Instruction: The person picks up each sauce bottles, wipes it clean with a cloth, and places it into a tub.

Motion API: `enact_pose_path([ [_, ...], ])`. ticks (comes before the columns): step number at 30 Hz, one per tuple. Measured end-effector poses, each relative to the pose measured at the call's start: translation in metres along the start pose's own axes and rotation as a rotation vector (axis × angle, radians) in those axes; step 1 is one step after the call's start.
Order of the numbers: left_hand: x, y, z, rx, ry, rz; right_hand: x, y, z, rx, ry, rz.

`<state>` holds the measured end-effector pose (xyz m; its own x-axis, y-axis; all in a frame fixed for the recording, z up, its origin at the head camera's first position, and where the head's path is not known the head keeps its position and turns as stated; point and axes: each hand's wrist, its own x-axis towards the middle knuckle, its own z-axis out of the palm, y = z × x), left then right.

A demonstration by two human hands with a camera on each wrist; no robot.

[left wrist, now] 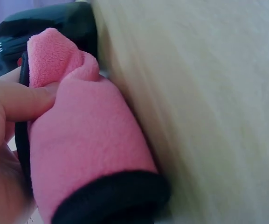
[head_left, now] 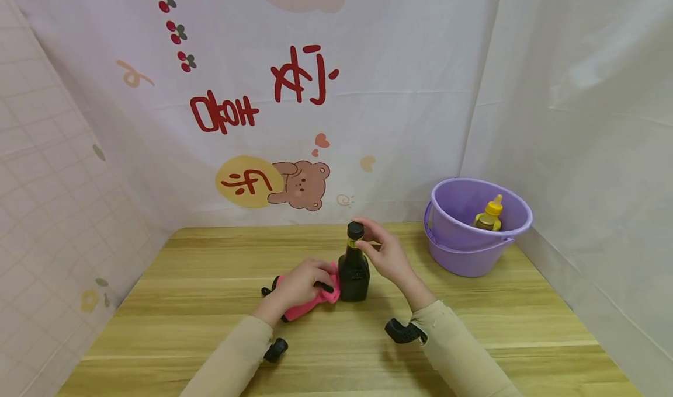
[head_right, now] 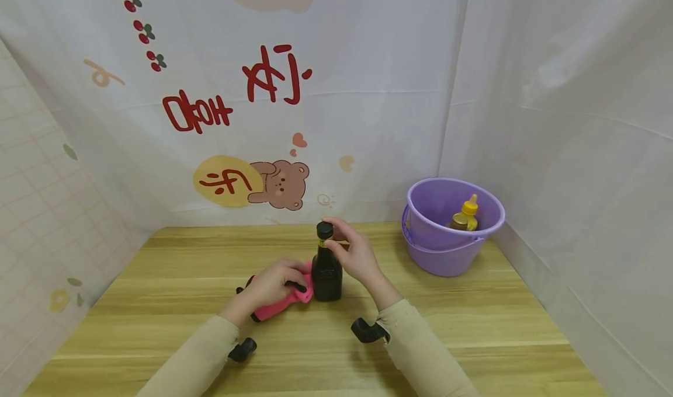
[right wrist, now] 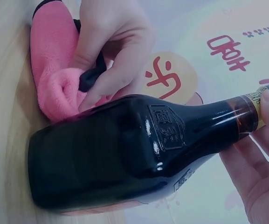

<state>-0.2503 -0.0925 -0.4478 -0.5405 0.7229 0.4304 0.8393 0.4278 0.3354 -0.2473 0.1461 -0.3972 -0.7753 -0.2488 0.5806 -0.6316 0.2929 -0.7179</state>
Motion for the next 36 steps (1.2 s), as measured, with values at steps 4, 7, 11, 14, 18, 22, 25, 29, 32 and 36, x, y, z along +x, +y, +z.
enact_pose_path([
  [4, 0.001, 0.001, 0.001, 0.034, -0.037, -0.011, -0.001, -0.001, 0.001, 0.032, -0.005, 0.003],
  [7, 0.002, 0.001, 0.001, 0.03, -0.054, -0.009, -0.002, -0.002, 0.002, 0.052, -0.006, 0.017],
  [11, 0.0, 0.0, 0.001, 0.039, -0.066, -0.002, -0.002, -0.004, 0.005, 0.015, 0.004, 0.028],
  [14, -0.003, 0.001, 0.001, 0.06, -0.06, -0.006, -0.003, -0.006, 0.009, -0.088, 0.031, 0.02],
  [18, -0.007, 0.003, -0.001, 0.066, -0.019, -0.027, -0.003, -0.009, 0.014, -0.252, 0.078, 0.014],
  [22, -0.01, 0.006, -0.005, 0.026, 0.036, -0.06, -0.003, -0.012, 0.017, -0.374, 0.109, 0.0],
  [25, -0.011, 0.01, -0.01, -0.007, 0.066, -0.087, -0.003, -0.013, 0.02, -0.429, 0.13, -0.015],
  [29, -0.012, 0.015, -0.016, -0.027, 0.082, -0.125, -0.004, -0.016, 0.023, -0.472, 0.17, 0.001],
  [32, -0.013, 0.018, -0.019, -0.033, 0.089, -0.147, -0.005, -0.016, 0.024, -0.466, 0.195, 0.024],
  [36, -0.015, 0.018, -0.021, -0.028, 0.123, -0.131, -0.005, -0.014, 0.025, -0.405, 0.219, 0.053],
])
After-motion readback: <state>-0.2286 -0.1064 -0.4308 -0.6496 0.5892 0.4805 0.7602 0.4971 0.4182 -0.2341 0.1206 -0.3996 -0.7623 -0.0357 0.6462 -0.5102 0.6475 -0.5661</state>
